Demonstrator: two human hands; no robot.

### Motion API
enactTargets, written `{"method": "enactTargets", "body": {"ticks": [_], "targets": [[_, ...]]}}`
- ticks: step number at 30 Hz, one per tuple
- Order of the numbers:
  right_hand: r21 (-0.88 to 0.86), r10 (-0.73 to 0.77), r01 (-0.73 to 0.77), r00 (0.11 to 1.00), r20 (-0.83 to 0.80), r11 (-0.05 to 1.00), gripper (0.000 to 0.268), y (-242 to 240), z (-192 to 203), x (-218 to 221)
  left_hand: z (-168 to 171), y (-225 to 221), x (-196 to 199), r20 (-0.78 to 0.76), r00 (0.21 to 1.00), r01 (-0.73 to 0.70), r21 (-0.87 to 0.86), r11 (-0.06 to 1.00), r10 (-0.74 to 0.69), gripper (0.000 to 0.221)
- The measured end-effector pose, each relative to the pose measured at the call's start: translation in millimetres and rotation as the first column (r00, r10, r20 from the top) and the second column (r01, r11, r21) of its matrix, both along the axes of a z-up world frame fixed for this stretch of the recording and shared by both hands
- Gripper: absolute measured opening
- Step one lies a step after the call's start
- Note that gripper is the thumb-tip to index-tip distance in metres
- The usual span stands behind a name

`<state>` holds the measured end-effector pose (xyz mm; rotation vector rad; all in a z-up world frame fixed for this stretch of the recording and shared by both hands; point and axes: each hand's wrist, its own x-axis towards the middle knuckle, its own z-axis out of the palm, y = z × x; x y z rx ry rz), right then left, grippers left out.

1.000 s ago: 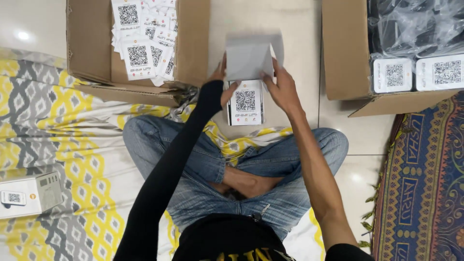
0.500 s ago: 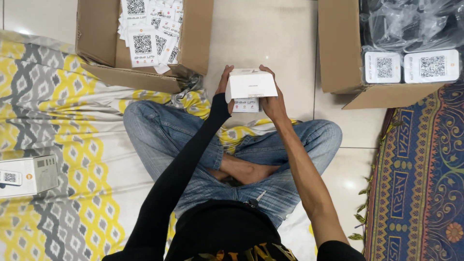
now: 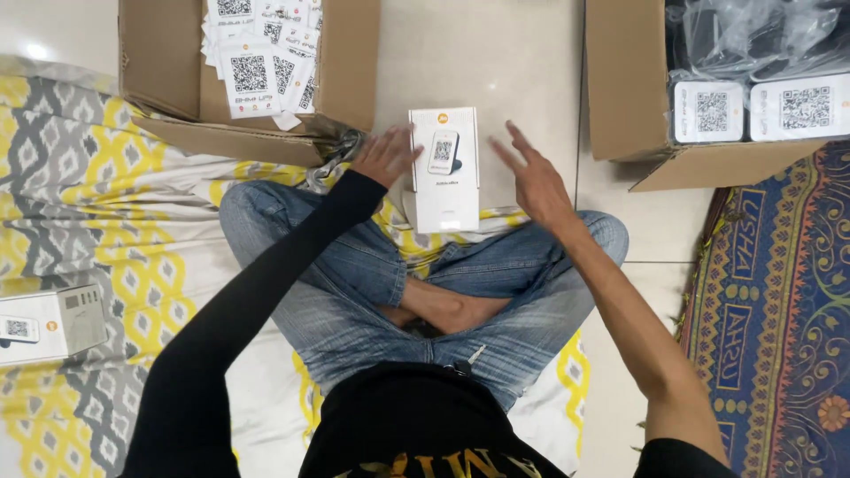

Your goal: The person applies QR code stickers to product boxes and organizes them into cardboard containers.

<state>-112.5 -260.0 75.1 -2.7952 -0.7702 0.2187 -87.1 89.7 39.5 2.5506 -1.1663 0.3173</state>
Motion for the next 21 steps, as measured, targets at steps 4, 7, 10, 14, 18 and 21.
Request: {"method": "enactTargets", "body": {"ticks": [4, 7, 10, 14, 18, 21], "targets": [[0.419, -0.257, 0.508, 0.813, -0.523, 0.753, 0.083, 31.3, 13.7, -42.5, -19.0, -12.4, -46.4, -0.796, 0.584, -0.411, -0.460, 0.787, -0.160, 0.079], [0.385, -0.253, 0.507, 0.799, -0.546, 0.771, 0.087, 55.8, -10.6, -72.4, -55.5, -42.1, -85.3, -0.840, 0.487, -0.520, -0.499, 0.693, -0.239, 0.076], [0.413, -0.280, 0.464, 0.857, -0.432, 0.784, 0.083, 56.8, -13.0, -77.6, -57.6, -44.0, -89.1, -0.779, 0.623, -0.521, -0.478, 0.707, -0.067, 0.071], [0.431, -0.216, 0.384, 0.895, -0.390, 0.817, 0.080, 44.1, -17.2, -63.1, -59.1, -39.3, -68.7, -0.750, 0.656, -0.539, -0.394, 0.745, 0.078, 0.063], [0.318, -0.317, 0.506, 0.811, -0.491, 0.802, 0.069, 47.2, 0.1, -47.4, -54.9, -34.0, -49.6, -0.838, 0.534, -0.571, -0.257, 0.779, 0.115, 0.063], [0.270, -0.373, 0.530, 0.802, -0.466, 0.803, 0.067, 47.8, 16.8, -34.3, -47.5, -30.7, -35.3, -0.879, 0.467, -0.581, -0.227, 0.782, 0.092, 0.065]]}}
